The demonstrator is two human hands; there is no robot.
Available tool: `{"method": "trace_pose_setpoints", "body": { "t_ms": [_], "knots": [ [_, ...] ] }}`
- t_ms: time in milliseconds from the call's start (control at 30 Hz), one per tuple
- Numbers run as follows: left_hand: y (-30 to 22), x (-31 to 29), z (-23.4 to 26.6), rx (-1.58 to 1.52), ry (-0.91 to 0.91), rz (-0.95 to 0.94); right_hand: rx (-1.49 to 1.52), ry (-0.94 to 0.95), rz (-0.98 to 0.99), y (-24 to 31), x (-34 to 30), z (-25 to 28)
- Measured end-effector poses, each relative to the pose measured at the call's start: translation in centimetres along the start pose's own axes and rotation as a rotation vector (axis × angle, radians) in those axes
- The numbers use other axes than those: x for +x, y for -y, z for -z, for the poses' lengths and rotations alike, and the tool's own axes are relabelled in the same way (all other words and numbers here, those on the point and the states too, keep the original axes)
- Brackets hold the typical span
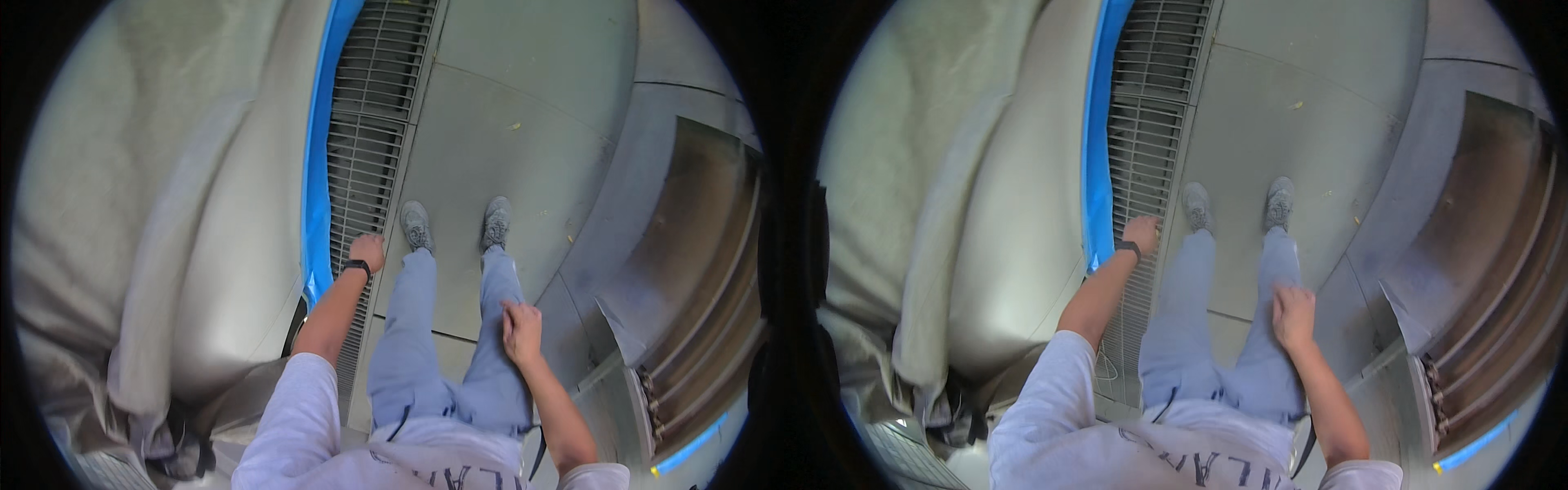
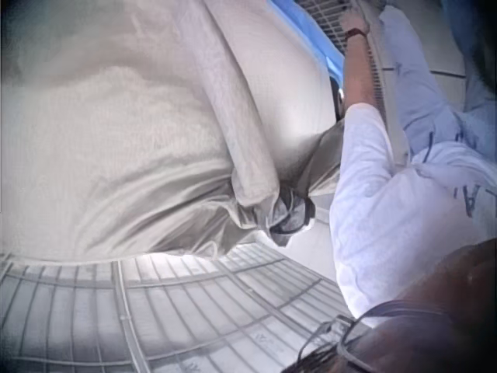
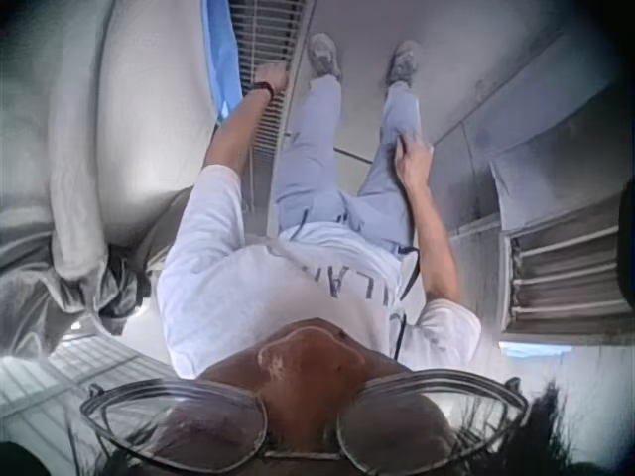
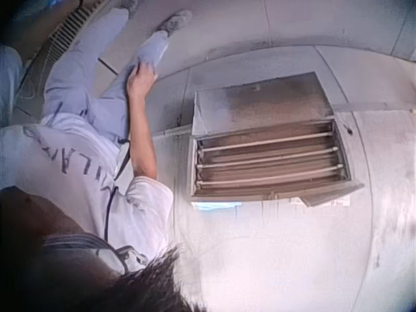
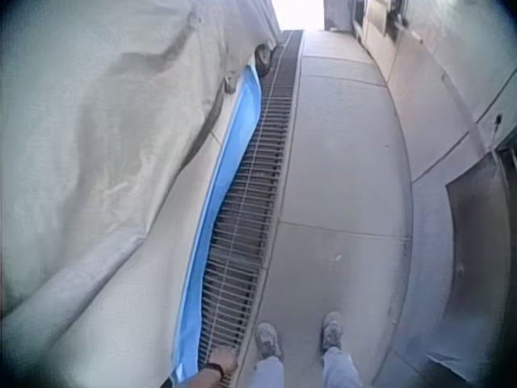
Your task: The person applies blue masking tape along the edges of a car's side mirror and door, then covers the mirror with a blue plastic sheet and secures it with tape. They also place and tape a newspaper over the wheel area to protect it.
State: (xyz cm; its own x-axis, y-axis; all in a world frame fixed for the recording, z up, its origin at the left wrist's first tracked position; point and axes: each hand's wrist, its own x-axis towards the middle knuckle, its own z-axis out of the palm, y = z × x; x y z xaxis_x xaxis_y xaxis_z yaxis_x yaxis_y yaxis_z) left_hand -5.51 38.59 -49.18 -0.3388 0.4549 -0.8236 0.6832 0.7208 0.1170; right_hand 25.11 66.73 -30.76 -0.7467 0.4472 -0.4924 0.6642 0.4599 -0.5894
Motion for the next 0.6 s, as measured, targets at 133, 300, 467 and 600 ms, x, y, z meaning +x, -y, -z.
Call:
{"method": "trace_pose_setpoints", "body": {
  "t_ms": [133,300,467,600],
  "knots": [
    [6.4,10.9,-1.3,0.544,0.137,-0.082,-0.038,0.091,0.005,0.0,0.8,-4.4],
    [16.2,20.2,-2.7,1.060,0.358,-0.078,-0.102,0.211,0.002,0.4,0.7,-6.2],
    [20.7,21.8,-2.6,1.254,0.497,0.070,-0.098,0.209,0.016,1.5,2.1,-6.8],
    [18.2,20.0,-1.4,1.138,0.629,-0.015,-0.091,0.204,0.002,2.5,2.6,-7.1]
  ]
}}
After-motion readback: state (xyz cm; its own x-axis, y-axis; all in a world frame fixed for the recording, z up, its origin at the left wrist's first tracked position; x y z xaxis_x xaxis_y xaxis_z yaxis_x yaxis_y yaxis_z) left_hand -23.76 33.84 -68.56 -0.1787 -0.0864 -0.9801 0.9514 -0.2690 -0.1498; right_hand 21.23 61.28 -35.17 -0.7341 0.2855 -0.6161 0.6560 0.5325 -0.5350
